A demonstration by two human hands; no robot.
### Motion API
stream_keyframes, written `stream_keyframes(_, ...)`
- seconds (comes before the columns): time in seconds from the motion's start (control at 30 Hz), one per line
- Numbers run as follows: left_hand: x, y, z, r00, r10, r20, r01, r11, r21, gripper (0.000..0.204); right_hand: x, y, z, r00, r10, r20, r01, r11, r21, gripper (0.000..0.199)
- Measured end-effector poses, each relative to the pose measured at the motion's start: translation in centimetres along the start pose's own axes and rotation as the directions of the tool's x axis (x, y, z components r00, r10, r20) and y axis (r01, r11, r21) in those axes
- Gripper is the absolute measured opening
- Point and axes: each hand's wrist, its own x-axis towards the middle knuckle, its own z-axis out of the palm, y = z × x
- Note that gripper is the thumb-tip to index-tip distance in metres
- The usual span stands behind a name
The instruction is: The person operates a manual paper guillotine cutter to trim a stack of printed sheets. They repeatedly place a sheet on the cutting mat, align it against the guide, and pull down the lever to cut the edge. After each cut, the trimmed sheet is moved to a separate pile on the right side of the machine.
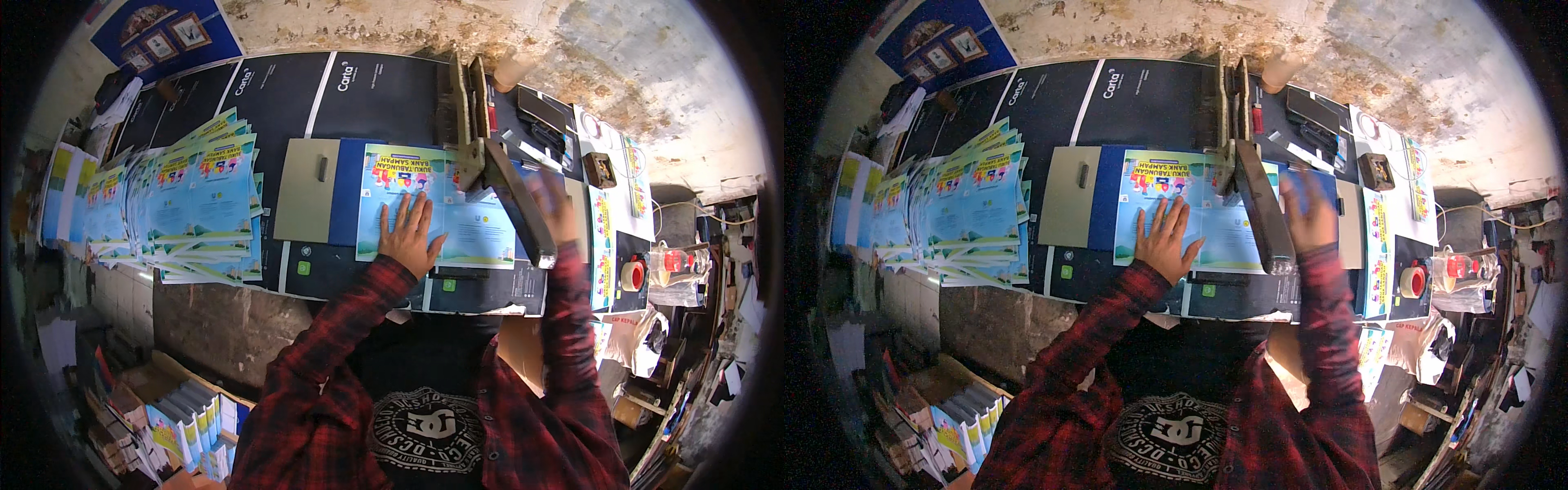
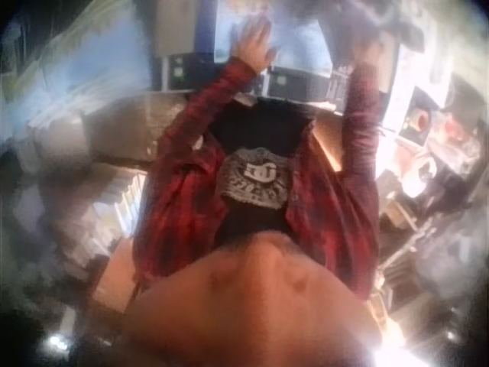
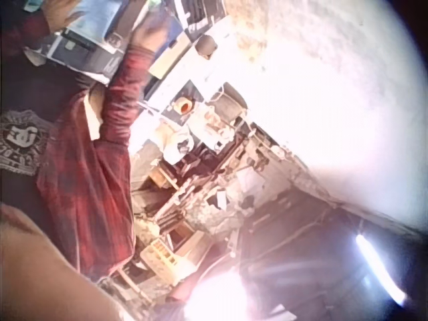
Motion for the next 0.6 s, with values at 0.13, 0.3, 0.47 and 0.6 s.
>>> stream_keyframes(0.13,-0.1,0.2,-0.4,0.999,-0.047,0.002,0.047,0.998,0.041,0.069,2.4,-16.5,-5.7,0.965,-0.25,-0.082,0.261,0.944,0.2,0.058)
stream_keyframes(0.3,0.0,0.9,-1.5,0.998,-0.037,-0.056,0.037,0.999,0.009,0.065,-2.0,-14.7,-0.2,0.931,-0.332,0.149,0.364,0.845,-0.393,0.087)
stream_keyframes(0.47,-0.6,1.0,-1.0,0.999,-0.046,-0.028,0.044,0.998,-0.04,0.067,-6.9,-9.7,6.8,0.977,-0.145,0.155,0.202,0.861,-0.467,0.1)
stream_keyframes(0.6,-0.4,0.5,-0.9,0.997,-0.057,-0.044,0.057,0.998,-0.012,0.066,-4.2,-11.0,2.8,0.923,-0.331,0.196,0.355,0.929,-0.106,0.092)
